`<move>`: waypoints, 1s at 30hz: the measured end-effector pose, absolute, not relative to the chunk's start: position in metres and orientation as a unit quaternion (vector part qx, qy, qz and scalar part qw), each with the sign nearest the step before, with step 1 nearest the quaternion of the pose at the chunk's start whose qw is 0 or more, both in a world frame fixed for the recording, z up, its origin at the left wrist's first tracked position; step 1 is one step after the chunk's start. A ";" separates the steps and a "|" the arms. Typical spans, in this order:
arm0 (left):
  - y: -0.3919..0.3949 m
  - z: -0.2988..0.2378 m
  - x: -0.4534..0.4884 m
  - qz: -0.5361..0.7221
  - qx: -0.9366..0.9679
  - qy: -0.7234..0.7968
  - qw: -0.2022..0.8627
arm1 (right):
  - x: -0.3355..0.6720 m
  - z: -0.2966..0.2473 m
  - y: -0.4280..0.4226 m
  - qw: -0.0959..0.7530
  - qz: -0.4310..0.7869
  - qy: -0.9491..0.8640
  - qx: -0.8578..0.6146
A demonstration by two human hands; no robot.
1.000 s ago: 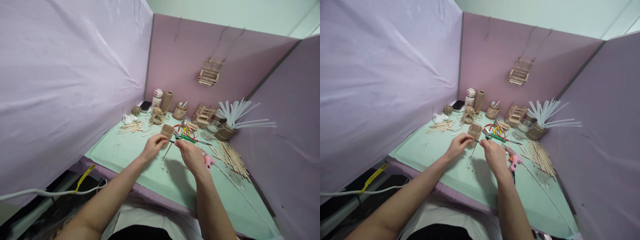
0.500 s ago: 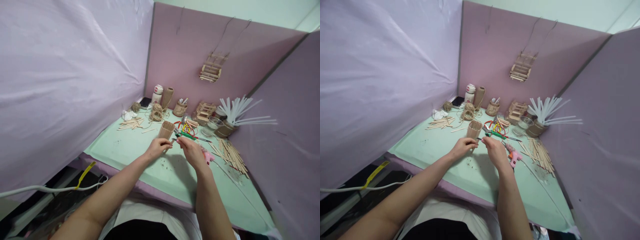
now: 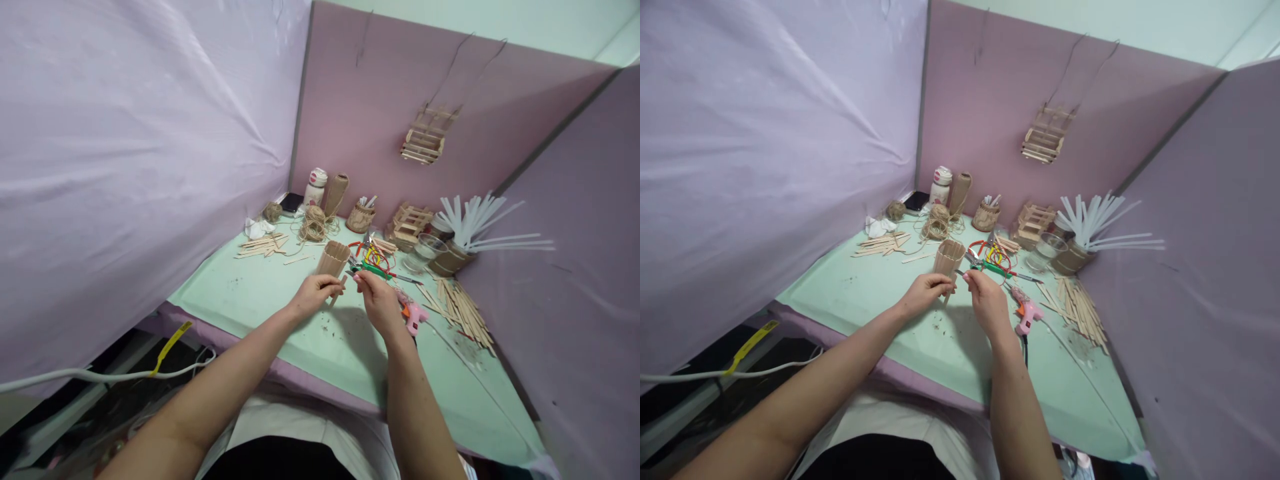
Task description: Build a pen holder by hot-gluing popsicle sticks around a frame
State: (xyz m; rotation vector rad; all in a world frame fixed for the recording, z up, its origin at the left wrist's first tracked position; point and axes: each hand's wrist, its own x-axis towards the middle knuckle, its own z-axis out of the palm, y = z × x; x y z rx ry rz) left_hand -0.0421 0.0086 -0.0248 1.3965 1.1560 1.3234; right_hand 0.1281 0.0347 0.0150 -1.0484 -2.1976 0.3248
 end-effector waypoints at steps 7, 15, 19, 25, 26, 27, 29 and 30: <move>0.004 -0.019 -0.043 0.539 0.477 0.426 0.547 | 0.124 0.008 0.032 0.379 0.146 -0.812 -0.419; -0.013 -0.025 -0.050 0.614 0.296 0.397 0.614 | 0.130 0.002 0.004 0.394 0.165 -0.791 -0.438; -0.015 -0.029 -0.051 0.631 0.268 0.410 0.601 | 0.131 -0.008 -0.022 0.364 0.180 -0.786 -0.467; -0.012 -0.030 -0.050 0.642 0.264 0.446 0.565 | 0.123 -0.031 -0.045 0.312 0.146 -0.799 -0.492; -0.012 -0.031 -0.050 0.645 0.265 0.454 0.554 | 0.122 -0.033 -0.046 0.302 0.130 -0.806 -0.492; -0.012 -0.032 -0.050 0.648 0.270 0.463 0.541 | 0.121 -0.034 -0.046 0.293 0.115 -0.812 -0.492; -0.012 -0.034 -0.049 0.649 0.295 0.486 0.506 | 0.121 -0.033 -0.045 0.269 0.088 -0.823 -0.492; -0.013 -0.035 -0.049 0.643 0.315 0.502 0.484 | 0.122 -0.031 -0.045 0.254 0.078 -0.828 -0.494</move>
